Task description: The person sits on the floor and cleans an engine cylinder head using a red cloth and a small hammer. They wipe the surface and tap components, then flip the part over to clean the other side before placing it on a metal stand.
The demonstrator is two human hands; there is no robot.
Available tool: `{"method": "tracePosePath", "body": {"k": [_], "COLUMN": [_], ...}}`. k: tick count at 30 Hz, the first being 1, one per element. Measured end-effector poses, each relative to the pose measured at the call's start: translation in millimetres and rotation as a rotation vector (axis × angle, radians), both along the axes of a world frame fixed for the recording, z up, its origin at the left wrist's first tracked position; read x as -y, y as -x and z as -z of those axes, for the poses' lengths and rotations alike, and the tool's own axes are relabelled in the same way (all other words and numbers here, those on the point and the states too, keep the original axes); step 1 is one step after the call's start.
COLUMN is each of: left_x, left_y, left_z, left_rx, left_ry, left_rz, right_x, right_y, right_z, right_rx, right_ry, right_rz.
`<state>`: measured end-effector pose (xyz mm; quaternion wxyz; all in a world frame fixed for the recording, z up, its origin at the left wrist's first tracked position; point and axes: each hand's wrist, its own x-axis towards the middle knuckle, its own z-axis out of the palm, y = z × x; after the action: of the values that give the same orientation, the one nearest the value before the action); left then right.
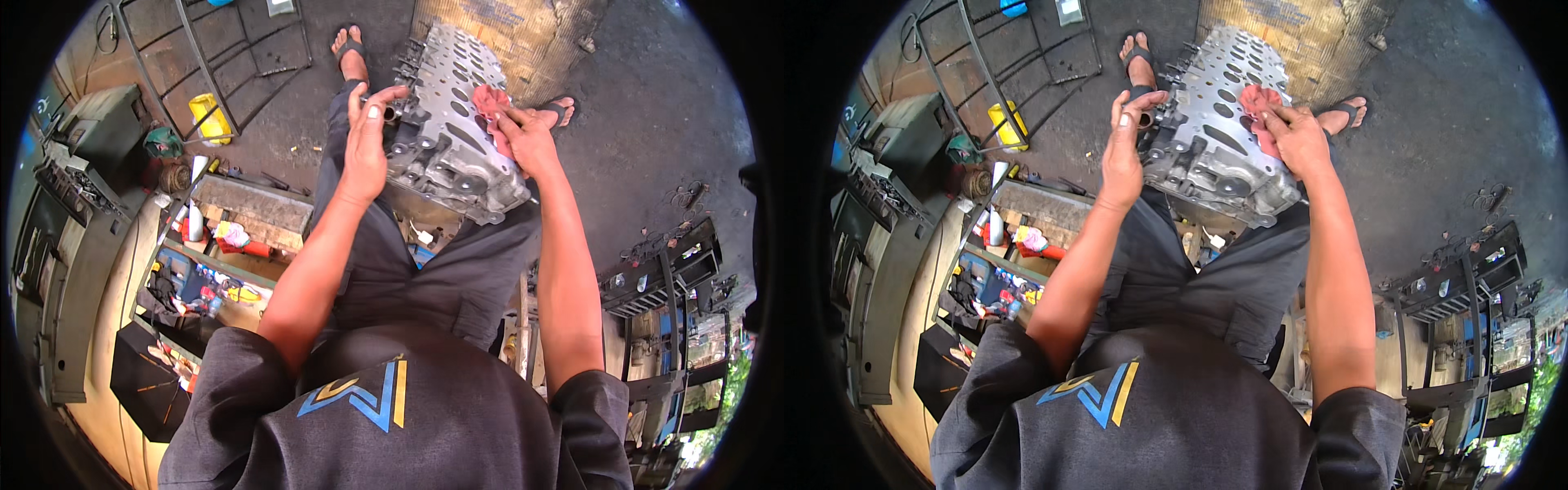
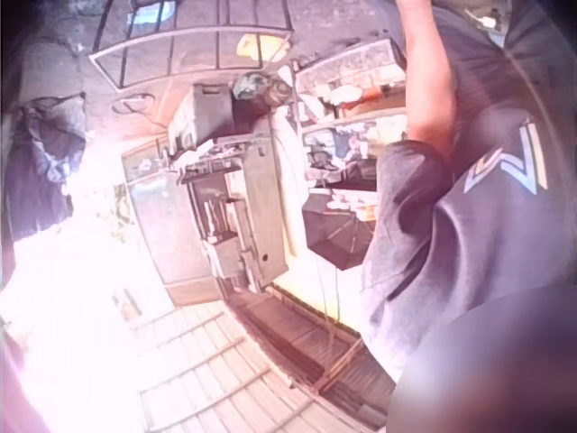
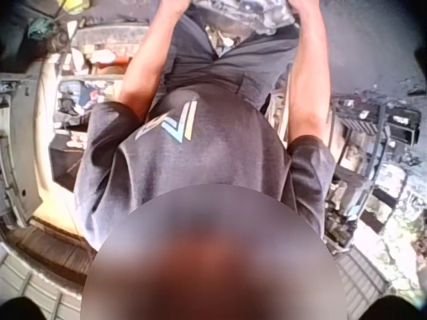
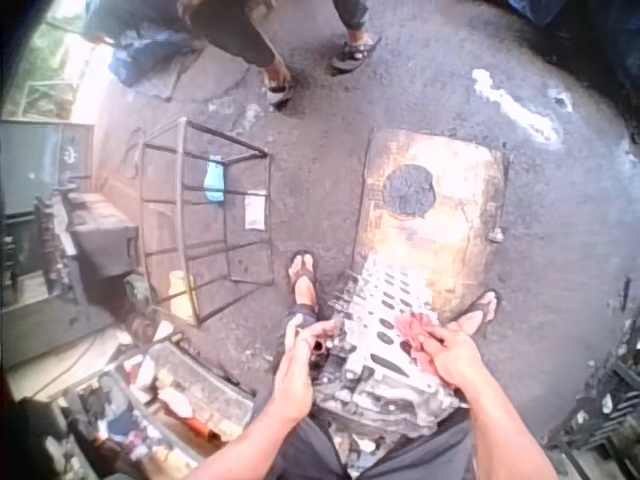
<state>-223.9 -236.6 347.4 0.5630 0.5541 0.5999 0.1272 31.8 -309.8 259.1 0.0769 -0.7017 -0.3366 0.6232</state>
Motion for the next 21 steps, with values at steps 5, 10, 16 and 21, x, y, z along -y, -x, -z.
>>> {"method": "tracePosePath", "body": {"k": [5,10,16,21], "left_x": [-7.3,-2.0,8.8,14.1], "left_y": [-18.7,-14.3,-13.4,-11.3], "left_z": [8.2,11.3,8.5,6.3], "left_rx": [0.239,0.176,-0.051,-0.324], "left_ry": [0.075,-0.022,-0.210,-0.310], "left_rz": [-0.379,-0.387,-0.256,0.000], "right_x": [-5.5,1.9,-0.9,4.8], "right_y": [-19.4,-16.6,-10.2,15.8], "right_z": [2.8,-7.1,-47.7,-85.6], "right_rx": [0.066,0.187,0.152,0.095], "right_ry": [-0.252,0.009,-0.056,-0.135], "right_rz": [-0.298,-0.031,-0.045,-0.053]}}
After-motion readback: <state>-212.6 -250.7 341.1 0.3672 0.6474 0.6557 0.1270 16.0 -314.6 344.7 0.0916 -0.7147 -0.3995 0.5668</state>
